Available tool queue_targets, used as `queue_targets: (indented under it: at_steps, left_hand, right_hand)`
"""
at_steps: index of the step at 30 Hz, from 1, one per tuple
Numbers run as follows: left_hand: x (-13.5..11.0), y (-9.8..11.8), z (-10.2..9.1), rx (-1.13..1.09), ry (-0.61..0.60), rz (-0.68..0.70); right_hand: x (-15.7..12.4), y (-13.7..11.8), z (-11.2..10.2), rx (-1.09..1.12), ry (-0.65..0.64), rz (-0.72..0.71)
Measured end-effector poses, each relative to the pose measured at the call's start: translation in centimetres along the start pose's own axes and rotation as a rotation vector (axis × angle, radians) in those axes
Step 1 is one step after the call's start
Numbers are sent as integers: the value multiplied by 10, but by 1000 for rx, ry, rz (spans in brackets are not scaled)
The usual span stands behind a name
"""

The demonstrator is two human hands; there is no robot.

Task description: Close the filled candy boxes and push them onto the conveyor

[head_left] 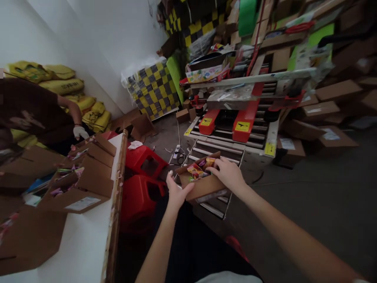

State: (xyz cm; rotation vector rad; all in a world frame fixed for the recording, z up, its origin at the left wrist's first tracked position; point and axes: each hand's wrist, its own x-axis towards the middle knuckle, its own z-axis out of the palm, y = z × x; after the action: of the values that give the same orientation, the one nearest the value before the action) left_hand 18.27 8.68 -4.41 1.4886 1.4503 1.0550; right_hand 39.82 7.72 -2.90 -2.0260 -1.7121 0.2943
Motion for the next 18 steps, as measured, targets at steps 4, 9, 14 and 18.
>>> queue_targets:
  at_steps: [4,9,14,18]
  left_hand:
    - [16,2,0,-234,-309,-144]
    - [12,0,6,-252,-273,-111]
    - [2,-1,6,-234,-315,-76]
    - [-3,0,7,-196,-299,-50]
  right_hand:
    - [-20,-7,7,169,305,-178]
    - [-28,-46,-1,116,-76,-341]
    - [6,-53,-10,-70,-334,-213]
    - [28,-43,7,-180,-414,-193]
